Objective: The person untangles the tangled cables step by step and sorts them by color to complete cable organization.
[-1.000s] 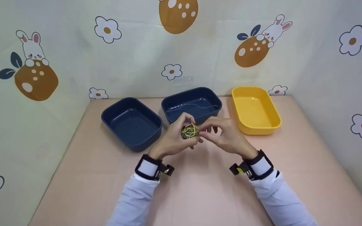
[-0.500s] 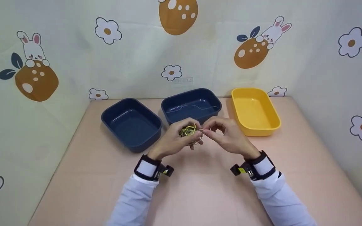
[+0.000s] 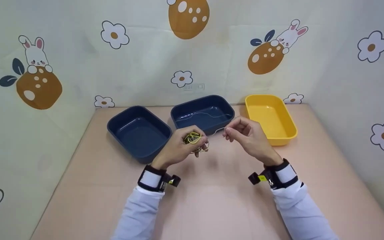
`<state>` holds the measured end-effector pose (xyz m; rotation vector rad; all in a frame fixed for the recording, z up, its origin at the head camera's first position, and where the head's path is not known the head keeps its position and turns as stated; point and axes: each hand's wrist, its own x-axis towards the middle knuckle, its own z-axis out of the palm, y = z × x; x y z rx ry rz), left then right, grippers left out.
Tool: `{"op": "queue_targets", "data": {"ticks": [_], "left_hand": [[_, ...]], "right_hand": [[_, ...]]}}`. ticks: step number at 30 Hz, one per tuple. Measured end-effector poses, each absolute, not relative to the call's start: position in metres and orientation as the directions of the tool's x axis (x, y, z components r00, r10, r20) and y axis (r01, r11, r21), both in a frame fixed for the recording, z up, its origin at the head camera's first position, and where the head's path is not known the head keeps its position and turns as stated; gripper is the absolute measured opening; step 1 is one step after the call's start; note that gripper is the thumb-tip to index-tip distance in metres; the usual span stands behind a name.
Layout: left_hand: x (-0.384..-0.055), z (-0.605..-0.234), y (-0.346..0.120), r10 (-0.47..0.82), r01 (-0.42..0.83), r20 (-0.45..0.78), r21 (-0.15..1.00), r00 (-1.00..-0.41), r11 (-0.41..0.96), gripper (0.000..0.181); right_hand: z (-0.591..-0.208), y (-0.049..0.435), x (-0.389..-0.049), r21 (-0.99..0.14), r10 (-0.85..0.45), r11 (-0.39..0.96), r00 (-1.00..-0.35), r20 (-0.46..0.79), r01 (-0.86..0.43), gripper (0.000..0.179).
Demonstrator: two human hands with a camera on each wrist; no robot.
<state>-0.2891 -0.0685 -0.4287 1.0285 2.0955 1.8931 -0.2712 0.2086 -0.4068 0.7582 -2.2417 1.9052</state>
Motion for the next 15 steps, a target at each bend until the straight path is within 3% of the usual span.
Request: {"op": "queue_targets", "data": {"ticks": [11, 15], "left_hand": [[-0.2877, -0.4299, -0.0691, 0.58, 0.418, 0.32, 0.908, -0.749, 0.039, 0.011], [-0.2878, -0.4308, -0.0677, 0.589, 0.415, 0.303, 0.908, -0.749, 0.061, 0.011]], "right_hand": [[-0.405, 0.2081, -0.2706, -0.896, -0.28, 0.195, -0.898, 0.339, -0.399, 0.011], [-0.4052, 0.2084, -0.2701, -0.912, -0.278, 0.128, -0.897, 0.344, -0.389, 0.012]]}}
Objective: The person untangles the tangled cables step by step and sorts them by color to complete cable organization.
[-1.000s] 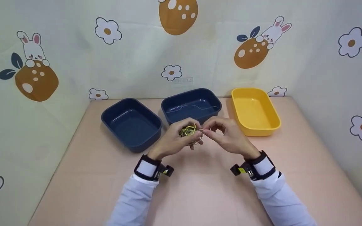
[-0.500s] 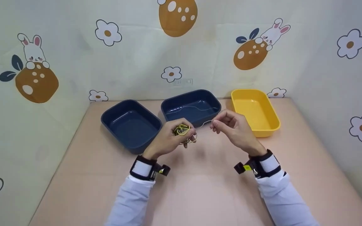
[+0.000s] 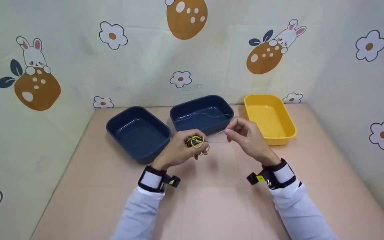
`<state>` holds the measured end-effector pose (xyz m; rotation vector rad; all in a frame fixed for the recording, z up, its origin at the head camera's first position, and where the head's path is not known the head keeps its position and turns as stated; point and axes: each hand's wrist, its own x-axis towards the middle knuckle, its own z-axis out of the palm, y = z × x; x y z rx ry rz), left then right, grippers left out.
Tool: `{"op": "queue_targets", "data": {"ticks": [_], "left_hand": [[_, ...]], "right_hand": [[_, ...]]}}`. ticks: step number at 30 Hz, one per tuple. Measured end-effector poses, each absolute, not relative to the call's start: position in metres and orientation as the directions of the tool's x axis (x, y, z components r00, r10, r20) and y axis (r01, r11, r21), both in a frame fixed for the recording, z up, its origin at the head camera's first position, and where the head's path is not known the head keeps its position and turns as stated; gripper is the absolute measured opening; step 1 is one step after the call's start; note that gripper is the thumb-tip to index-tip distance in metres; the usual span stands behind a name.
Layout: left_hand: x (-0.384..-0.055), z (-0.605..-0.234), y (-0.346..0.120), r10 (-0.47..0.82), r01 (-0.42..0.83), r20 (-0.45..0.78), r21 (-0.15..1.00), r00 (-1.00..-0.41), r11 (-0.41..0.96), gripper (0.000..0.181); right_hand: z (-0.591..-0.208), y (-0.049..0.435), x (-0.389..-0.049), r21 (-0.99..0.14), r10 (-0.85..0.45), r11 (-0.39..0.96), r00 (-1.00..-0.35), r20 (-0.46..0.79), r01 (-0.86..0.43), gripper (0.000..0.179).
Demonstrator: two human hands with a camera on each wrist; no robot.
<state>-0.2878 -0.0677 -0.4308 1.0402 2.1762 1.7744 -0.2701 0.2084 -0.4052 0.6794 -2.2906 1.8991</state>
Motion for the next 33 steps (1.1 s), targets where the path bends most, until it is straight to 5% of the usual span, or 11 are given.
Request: {"op": "queue_targets", "data": {"ticks": [8, 18, 26, 33], "left_hand": [[-0.288, -0.433, -0.067, 0.592, 0.378, 0.279, 0.925, -0.757, 0.048, 0.014], [-0.294, -0.431, -0.081, 0.527, 0.442, 0.348, 0.895, -0.776, 0.058, 0.009], [-0.297, -0.428, -0.099, 0.452, 0.388, 0.321, 0.92, -0.832, 0.061, 0.013], [-0.297, -0.424, -0.102, 0.458, 0.402, 0.332, 0.914, -0.825, 0.061, 0.013]], "right_hand": [[-0.408, 0.211, -0.27, -0.938, -0.322, -0.255, -0.894, 0.313, -0.236, 0.01], [-0.41, 0.22, -0.278, -0.918, -0.253, 0.154, -0.912, 0.321, -0.366, 0.011], [-0.41, 0.229, -0.282, -0.941, -0.185, 0.068, -0.931, 0.316, -0.333, 0.02], [-0.41, 0.227, -0.283, -0.965, -0.143, -0.052, -0.955, 0.261, -0.256, 0.024]]}}
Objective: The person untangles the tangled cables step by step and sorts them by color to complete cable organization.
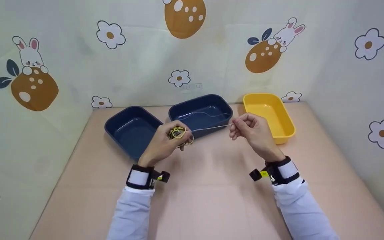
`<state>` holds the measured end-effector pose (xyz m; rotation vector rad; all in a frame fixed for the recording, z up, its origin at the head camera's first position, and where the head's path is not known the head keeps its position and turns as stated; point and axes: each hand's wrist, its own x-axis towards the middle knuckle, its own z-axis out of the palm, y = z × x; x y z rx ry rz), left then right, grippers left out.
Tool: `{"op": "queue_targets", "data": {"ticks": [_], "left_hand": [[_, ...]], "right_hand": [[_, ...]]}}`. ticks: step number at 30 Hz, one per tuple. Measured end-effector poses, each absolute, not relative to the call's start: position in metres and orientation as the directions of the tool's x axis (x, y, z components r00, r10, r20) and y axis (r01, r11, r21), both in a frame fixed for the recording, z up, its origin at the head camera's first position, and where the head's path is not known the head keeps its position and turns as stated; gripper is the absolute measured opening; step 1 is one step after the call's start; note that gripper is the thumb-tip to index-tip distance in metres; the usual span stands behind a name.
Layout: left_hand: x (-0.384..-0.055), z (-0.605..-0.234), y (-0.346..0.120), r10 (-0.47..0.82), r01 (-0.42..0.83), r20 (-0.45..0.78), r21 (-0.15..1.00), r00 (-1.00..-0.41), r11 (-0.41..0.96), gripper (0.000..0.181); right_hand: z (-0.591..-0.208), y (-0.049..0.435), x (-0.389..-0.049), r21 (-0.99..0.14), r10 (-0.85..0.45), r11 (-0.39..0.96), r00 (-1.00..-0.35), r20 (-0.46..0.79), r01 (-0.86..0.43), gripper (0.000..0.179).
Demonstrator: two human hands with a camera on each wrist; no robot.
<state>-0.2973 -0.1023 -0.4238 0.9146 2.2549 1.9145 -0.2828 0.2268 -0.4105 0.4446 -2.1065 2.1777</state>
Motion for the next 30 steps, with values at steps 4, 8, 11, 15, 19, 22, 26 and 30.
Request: {"op": "queue_targets", "data": {"ticks": [4, 8, 11, 15, 19, 22, 26, 30], "left_hand": [[-0.298, -0.425, -0.102, 0.466, 0.414, 0.34, 0.908, -0.817, 0.065, 0.009], [-0.298, -0.426, -0.102, 0.5, 0.439, 0.344, 0.895, -0.795, 0.081, 0.01], [-0.298, -0.427, -0.102, 0.519, 0.448, 0.335, 0.887, -0.786, 0.106, 0.01], [-0.298, -0.428, -0.103, 0.526, 0.449, 0.312, 0.88, -0.791, 0.154, 0.008], [-0.299, -0.428, -0.105, 0.537, 0.438, 0.282, 0.879, -0.795, 0.187, 0.012], [-0.299, -0.428, -0.108, 0.536, 0.424, 0.267, 0.884, -0.801, 0.194, 0.019], [-0.299, -0.427, -0.11, 0.537, 0.422, 0.261, 0.884, -0.803, 0.201, 0.023], [-0.301, -0.428, -0.113, 0.535, 0.417, 0.251, 0.883, -0.807, 0.215, 0.021]], "right_hand": [[-0.411, 0.225, -0.283, -0.959, -0.071, -0.121, -0.961, 0.266, -0.256, 0.022], [-0.412, 0.223, -0.284, -0.947, 0.031, -0.147, -0.958, 0.285, -0.287, 0.012], [-0.411, 0.221, -0.284, -0.936, 0.103, -0.133, -0.944, 0.313, -0.325, 0.01], [-0.41, 0.221, -0.284, -0.922, 0.16, -0.123, -0.925, 0.346, -0.366, 0.012], [-0.41, 0.222, -0.284, -0.915, 0.178, -0.143, -0.919, 0.351, -0.377, 0.013], [-0.41, 0.224, -0.285, -0.913, 0.195, -0.157, -0.919, 0.344, -0.375, 0.014], [-0.409, 0.227, -0.285, -0.911, 0.216, -0.168, -0.916, 0.339, -0.377, 0.018], [-0.407, 0.23, -0.285, -0.909, 0.241, -0.188, -0.915, 0.323, -0.371, 0.022]]}}
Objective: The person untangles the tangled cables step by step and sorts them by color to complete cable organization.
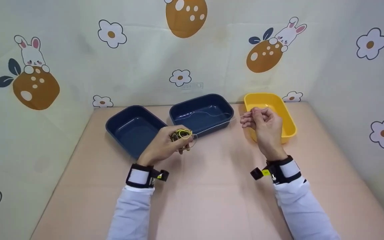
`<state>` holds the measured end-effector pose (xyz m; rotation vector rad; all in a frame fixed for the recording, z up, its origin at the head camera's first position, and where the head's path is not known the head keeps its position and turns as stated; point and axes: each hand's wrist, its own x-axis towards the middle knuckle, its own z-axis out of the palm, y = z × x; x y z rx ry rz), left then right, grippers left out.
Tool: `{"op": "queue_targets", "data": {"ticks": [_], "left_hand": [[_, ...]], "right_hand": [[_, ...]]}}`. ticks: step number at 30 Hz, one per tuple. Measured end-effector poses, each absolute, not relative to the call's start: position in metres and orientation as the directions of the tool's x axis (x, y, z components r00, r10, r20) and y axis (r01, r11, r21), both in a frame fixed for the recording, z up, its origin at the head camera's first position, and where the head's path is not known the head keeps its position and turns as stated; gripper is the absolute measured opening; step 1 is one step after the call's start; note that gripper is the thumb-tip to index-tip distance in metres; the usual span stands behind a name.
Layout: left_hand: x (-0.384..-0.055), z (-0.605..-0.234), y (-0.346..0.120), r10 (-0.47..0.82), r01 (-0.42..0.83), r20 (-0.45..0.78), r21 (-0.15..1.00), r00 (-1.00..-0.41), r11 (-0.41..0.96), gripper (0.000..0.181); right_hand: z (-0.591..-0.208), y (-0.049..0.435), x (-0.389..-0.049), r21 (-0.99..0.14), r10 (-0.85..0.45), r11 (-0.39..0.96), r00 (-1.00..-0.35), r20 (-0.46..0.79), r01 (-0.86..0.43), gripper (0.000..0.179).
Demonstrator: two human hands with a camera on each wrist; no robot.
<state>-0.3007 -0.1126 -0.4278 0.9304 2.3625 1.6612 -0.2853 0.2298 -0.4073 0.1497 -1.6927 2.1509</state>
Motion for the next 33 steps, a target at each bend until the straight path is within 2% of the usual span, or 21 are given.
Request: {"op": "queue_targets", "data": {"ticks": [6, 12, 19, 24, 30, 33], "left_hand": [[-0.305, -0.43, -0.133, 0.436, 0.404, 0.274, 0.883, -0.857, 0.24, 0.017], [-0.309, -0.432, -0.145, 0.328, 0.395, 0.308, 0.885, -0.893, 0.247, 0.017], [-0.309, -0.43, -0.149, 0.233, 0.383, 0.331, 0.894, -0.914, 0.233, 0.017], [-0.308, -0.429, -0.149, 0.22, 0.375, 0.328, 0.9, -0.919, 0.222, 0.019], [-0.308, -0.428, -0.146, 0.23, 0.367, 0.321, 0.909, -0.919, 0.199, 0.024], [-0.307, -0.428, -0.144, 0.232, 0.371, 0.325, 0.909, -0.917, 0.191, 0.023]], "right_hand": [[-0.4, 0.251, -0.284, -0.907, 0.351, -0.191, -0.889, 0.293, -0.375, 0.027], [-0.398, 0.259, -0.289, -0.892, 0.385, -0.165, -0.86, 0.335, -0.421, 0.033], [-0.399, 0.246, -0.309, -0.909, 0.33, 0.111, -0.848, 0.415, -0.401, 0.019], [-0.403, 0.23, -0.334, -0.879, 0.229, 0.278, -0.863, 0.451, -0.386, 0.02], [-0.413, 0.212, -0.361, -0.825, 0.154, 0.432, -0.871, 0.466, -0.364, 0.02], [-0.418, 0.204, -0.37, -0.816, 0.128, 0.466, -0.887, 0.443, -0.341, 0.018]]}}
